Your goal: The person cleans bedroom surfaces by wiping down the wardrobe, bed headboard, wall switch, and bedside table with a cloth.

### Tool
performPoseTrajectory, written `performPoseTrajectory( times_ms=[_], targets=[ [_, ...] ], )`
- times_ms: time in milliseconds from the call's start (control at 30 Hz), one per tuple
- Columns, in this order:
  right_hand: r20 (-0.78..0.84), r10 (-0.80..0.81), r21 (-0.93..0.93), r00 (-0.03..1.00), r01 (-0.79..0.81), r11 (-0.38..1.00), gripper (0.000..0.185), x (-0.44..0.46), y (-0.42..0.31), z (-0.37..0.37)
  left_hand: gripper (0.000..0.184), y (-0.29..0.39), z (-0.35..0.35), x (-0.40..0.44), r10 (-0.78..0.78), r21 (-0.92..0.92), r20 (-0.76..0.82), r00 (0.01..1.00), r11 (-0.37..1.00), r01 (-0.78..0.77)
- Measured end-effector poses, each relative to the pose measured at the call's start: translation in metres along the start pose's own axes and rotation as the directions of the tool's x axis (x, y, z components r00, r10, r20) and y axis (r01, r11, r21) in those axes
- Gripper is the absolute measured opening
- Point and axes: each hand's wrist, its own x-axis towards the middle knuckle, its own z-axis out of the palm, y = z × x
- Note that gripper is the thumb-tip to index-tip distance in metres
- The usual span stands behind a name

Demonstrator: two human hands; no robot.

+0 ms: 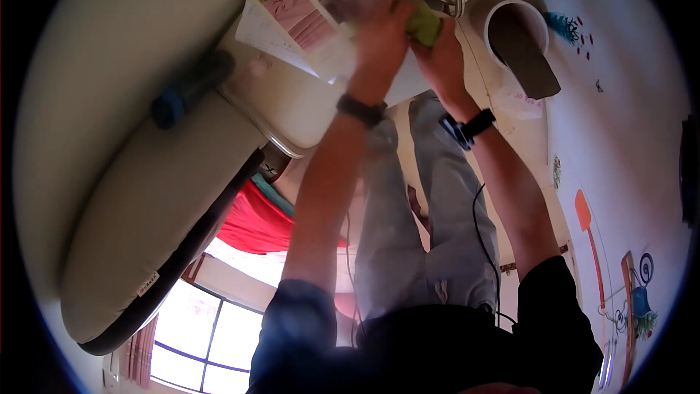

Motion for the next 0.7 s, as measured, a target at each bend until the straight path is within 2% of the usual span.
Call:
performPoseTrajectory(
  times_ms=[67,133,233,267,300,333,367,433,500,700],
  targets=[
    [0.034,-0.004,-0.074,0.999,0.007,0.997,0.055,0.028,-0.018,0.000,0.033,-0.008,-0.007,0.027,-0.031,0.054,0.015,0.999,0.998,0.030],
    [0.031,-0.025,-0.049,0.999,0.026,0.998,0.057,0.050,-0.019,0.008,0.037,-0.014,-0.012,0.048,-0.055,0.036,0.059,0.997,0.998,0.053],
    [0.099,-0.014,-0.014,0.995,0.015,1.000,0.060,0.052,-0.022,-0.006,0.038,-0.004,-0.007,0.045,-0.256,0.144,0.075,0.964,0.959,0.244],
    [0.110,-0.002,0.006,0.994,0.002,1.000,0.060,0.047,-0.017,-0.012,0.039,0.002,-0.001,0.032,-0.298,0.113,0.055,0.953,0.950,0.291],
    [0.123,0.008,0.025,0.992,-0.011,1.000,0.060,0.041,-0.009,-0.018,0.040,0.009,0.011,0.014,-0.267,0.084,-0.070,0.961,0.959,0.272],
    [0.116,-0.044,0.088,0.992,0.034,0.996,0.057,0.033,0.005,-0.022,0.040,0.018,0.018,-0.001,-0.304,0.055,-0.069,0.950,0.950,0.308],
    [0.110,-0.093,0.144,0.990,0.077,0.987,0.054,0.021,0.021,-0.027,0.041,0.031,0.020,-0.013,-0.323,0.062,-0.035,0.946,0.944,0.325],
    [0.193,0.003,0.118,0.981,-0.026,0.993,0.051,-0.003,0.042,-0.044,0.044,0.053,0.024,-0.037,-0.343,-0.028,0.016,0.939,0.939,0.343],
    [0.201,-0.015,0.098,0.979,-0.005,0.995,0.050,-0.024,0.059,-0.057,0.045,0.074,0.028,-0.060,-0.402,-0.087,0.085,0.912,0.908,0.409],
    [0.229,0.025,0.092,0.973,-0.047,0.995,0.049,-0.057,0.090,-0.068,0.046,0.103,0.036,-0.094,-0.387,-0.148,0.128,0.913,0.903,0.404]
  ],
)
